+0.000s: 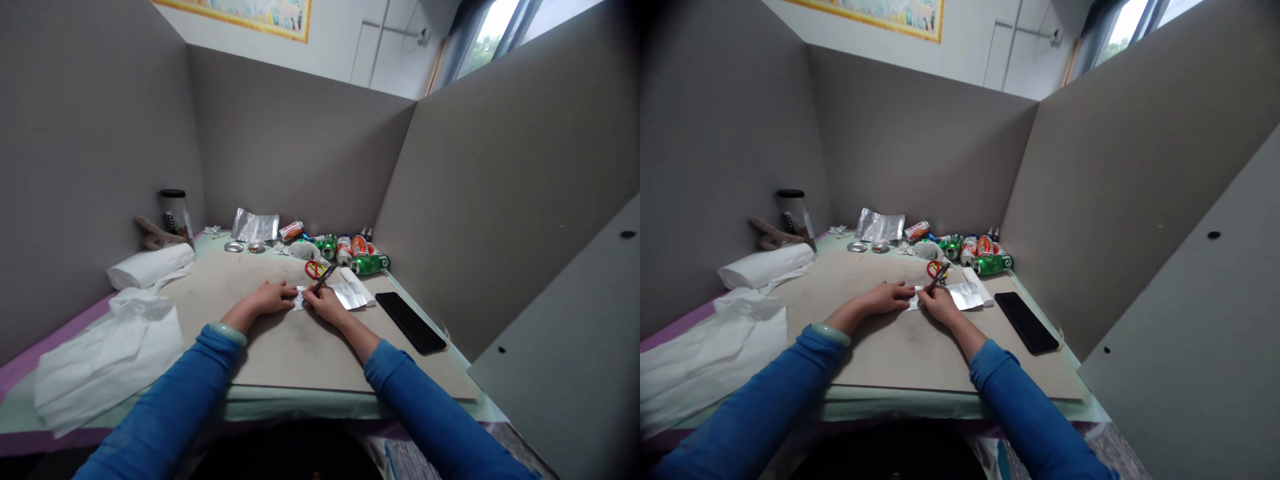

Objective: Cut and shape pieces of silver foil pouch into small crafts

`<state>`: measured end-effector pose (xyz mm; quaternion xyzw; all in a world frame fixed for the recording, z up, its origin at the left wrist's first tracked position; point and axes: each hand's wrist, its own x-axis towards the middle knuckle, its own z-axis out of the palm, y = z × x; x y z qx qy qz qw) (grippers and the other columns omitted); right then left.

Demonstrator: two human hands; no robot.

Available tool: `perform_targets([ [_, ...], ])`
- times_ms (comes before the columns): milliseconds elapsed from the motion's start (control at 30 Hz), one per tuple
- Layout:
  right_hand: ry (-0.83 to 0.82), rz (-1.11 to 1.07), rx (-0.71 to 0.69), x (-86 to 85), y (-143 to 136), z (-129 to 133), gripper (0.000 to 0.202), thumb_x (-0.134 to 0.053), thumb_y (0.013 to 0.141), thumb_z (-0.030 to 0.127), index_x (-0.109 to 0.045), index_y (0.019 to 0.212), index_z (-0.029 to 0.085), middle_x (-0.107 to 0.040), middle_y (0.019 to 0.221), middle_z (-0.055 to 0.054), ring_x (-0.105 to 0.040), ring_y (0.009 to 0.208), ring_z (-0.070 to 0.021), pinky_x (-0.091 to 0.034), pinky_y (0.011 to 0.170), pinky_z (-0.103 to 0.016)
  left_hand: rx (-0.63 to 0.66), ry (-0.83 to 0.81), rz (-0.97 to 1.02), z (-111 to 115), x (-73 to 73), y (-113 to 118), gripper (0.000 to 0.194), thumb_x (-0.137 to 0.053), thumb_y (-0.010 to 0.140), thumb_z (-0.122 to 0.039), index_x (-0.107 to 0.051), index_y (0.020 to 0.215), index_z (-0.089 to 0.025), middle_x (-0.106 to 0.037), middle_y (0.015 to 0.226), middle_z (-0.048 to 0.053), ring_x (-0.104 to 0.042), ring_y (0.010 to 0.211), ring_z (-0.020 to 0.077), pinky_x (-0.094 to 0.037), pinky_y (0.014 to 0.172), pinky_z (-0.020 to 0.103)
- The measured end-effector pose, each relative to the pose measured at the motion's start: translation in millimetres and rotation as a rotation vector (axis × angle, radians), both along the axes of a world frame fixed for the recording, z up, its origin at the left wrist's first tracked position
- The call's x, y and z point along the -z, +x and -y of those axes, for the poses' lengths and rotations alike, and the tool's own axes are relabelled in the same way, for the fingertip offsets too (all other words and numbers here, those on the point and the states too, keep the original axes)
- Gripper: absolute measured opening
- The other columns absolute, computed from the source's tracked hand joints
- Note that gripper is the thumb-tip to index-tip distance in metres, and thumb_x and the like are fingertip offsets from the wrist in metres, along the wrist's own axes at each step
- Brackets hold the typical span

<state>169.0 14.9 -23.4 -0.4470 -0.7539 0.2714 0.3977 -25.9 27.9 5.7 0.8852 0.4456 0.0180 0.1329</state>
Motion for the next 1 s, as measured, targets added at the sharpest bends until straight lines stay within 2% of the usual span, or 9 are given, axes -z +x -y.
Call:
perform_targets([
  [233,-0.008,0.011,-0.017,0.4,-1.0,-1.2,0.029,-0.047,0.082,0.038,-0.054,0.064,0.016,-0.054,0.054,0.002,-0.049,0.055,-0.0111,-0.036,0.055,-0.022,0.0,-0.011,0.01,0.3,-0.3,-0.4,0.048,-0.045,0.087,-0.04,-0.041,0.134,-0.035,-0.035,0.145,-0.005,-0.022,0.136,0.0297,-0.014,0.108,0.054],
  [367,-0.039,0.012,-0.044,-0.1,-0.6,-1.3,0.028,-0.047,0.082,0.036,-0.055,0.065,0.016,-0.053,0.053,0.001,-0.048,0.053,-0.0109,-0.035,0.054,-0.022,0.005,-0.013,0.018,0.3,0.1,-0.8,0.047,-0.046,0.087,-0.039,-0.042,0.134,-0.034,-0.034,0.145,-0.004,-0.022,0.136,0.0292,-0.014,0.109,0.05],
  [700,-0.073,0.023,-0.085,-4.4,1.3,-1.6,0.023,-0.049,0.079,0.031,-0.052,0.062,0.016,-0.053,0.055,0.002,-0.046,0.054,-0.01,-0.035,0.053,-0.021,0.002,0.004,-0.003,-3.0,3.0,-0.8,0.045,-0.047,0.087,-0.039,-0.046,0.131,-0.033,-0.036,0.144,-0.004,-0.023,0.136,0.0294,-0.018,0.108,0.048],
  [900,-0.166,-0.162,-0.075,-1.3,3.9,-3.1,0.024,-0.049,0.079,0.037,-0.053,0.067,0.016,-0.046,0.049,0.004,-0.041,0.047,-0.0088,-0.032,0.048,-0.021,-0.011,0.014,-0.01,-1.4,0.9,0.7,0.043,-0.046,0.086,-0.04,-0.048,0.129,-0.032,-0.039,0.143,-0.004,-0.026,0.134,0.0293,-0.019,0.108,0.048],
  [1000,-0.155,-0.174,-0.078,-0.7,3.0,-1.8,0.026,-0.051,0.08,0.039,-0.053,0.069,0.016,-0.049,0.051,0.003,-0.042,0.048,-0.0088,-0.033,0.048,-0.021,-0.002,0.012,-0.006,-0.4,-0.4,0.9,0.043,-0.046,0.086,-0.04,-0.049,0.129,-0.032,-0.037,0.143,-0.004,-0.025,0.135,0.029,-0.02,0.108,0.045],
])
